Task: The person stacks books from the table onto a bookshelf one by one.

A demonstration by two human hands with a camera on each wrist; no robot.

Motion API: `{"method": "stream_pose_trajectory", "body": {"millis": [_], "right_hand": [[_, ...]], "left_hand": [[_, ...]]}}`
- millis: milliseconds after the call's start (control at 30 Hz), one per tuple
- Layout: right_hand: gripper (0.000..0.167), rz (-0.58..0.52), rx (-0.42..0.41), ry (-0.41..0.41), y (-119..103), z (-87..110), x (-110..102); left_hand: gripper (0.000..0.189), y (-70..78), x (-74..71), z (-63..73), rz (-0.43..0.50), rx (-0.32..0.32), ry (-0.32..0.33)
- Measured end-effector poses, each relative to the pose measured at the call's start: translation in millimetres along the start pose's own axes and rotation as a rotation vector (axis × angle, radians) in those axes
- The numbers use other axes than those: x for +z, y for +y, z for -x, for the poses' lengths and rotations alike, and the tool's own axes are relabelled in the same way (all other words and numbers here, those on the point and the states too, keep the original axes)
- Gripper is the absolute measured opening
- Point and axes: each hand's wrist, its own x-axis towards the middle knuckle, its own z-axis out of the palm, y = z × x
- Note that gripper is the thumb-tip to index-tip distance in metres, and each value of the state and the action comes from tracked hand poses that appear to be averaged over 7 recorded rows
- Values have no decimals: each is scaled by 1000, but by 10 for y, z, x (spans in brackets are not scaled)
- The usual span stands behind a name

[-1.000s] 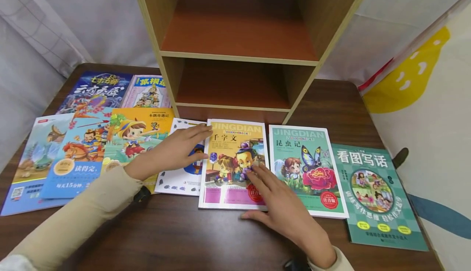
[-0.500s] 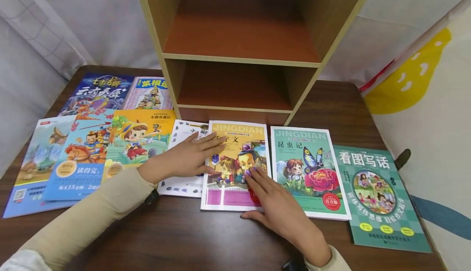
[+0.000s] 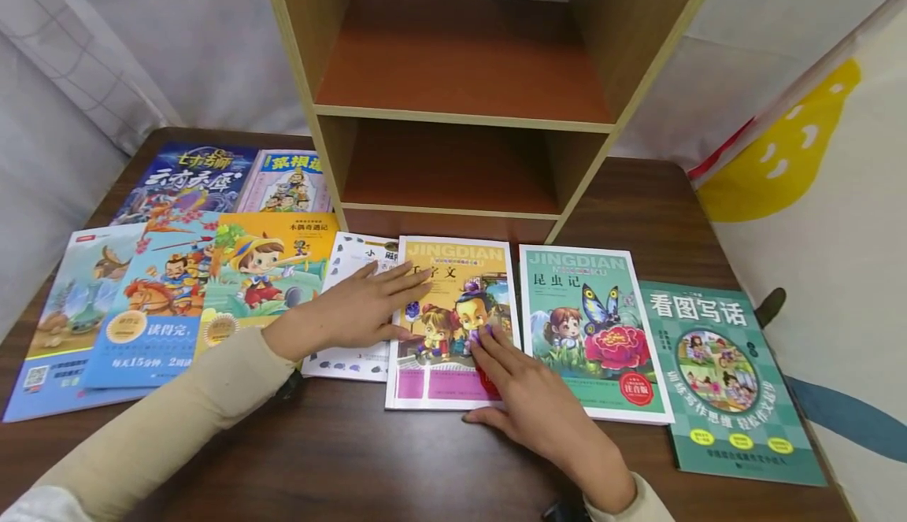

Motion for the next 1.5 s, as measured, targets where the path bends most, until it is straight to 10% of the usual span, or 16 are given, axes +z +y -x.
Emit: {"method": "stream_pose_trajectory", "body": {"millis": [933, 1500], "right_hand": [[76, -99, -145, -50, 31, 4, -23], [71, -8, -21, -52, 5, -4, -69]], "left_hand": [[75, 153, 103, 580, -40, -54, 64], [57, 115, 75, 617, -115, 6, 243]]}}
